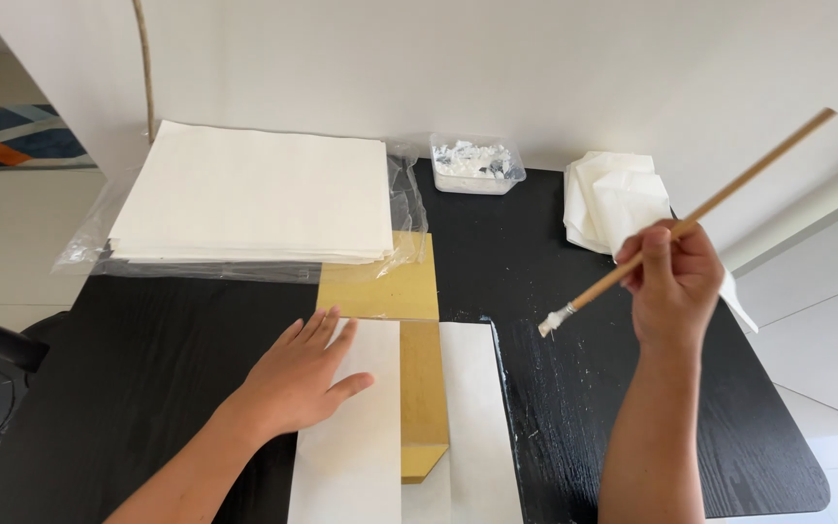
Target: The person places a white sheet of paper onto a yellow cardboard template on a black table. They then use a brush to apply a white substance from a container onto the paper, spreading it evenly across the surface.
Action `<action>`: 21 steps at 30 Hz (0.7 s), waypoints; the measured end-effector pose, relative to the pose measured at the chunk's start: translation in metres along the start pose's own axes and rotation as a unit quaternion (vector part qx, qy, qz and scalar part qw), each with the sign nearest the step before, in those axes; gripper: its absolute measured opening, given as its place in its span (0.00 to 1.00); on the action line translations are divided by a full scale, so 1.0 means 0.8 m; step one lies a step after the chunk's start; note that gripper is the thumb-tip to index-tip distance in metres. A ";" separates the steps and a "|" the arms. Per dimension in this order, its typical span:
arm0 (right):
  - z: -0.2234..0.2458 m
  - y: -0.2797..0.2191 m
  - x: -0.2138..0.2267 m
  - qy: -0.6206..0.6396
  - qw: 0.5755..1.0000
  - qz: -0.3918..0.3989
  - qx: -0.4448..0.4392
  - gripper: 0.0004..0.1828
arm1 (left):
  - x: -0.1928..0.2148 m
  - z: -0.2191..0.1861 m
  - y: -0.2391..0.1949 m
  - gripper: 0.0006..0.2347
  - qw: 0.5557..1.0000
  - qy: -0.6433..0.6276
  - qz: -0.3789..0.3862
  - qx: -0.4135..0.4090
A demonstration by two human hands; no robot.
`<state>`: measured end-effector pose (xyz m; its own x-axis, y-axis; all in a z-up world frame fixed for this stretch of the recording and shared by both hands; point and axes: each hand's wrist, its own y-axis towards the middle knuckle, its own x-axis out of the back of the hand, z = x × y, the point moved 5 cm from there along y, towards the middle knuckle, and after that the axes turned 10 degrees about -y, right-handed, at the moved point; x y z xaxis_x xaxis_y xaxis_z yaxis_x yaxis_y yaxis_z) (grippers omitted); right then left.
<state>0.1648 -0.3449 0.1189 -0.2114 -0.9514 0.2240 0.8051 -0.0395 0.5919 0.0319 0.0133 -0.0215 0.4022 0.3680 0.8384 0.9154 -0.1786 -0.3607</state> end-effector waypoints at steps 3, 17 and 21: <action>0.034 -0.032 0.007 -0.101 0.994 0.038 0.003 0.13 | -0.024 0.020 -0.030 0.35 0.998 -0.054 0.018 -0.006; -0.015 -0.311 0.006 -0.502 0.727 0.391 -0.259 0.18 | -0.034 -0.005 -0.003 0.42 0.993 0.077 -0.017 -0.093; -0.003 -0.320 -0.038 -0.450 0.811 0.372 -0.035 0.21 | -0.022 -0.033 0.020 0.44 0.984 0.076 -0.021 -0.158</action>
<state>-0.0338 -0.3062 -0.0413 0.0544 -0.1118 0.9922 0.9182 0.3960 -0.0057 0.0389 -0.0201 -0.0316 0.3345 0.2447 0.9101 0.8709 -0.4493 -0.1992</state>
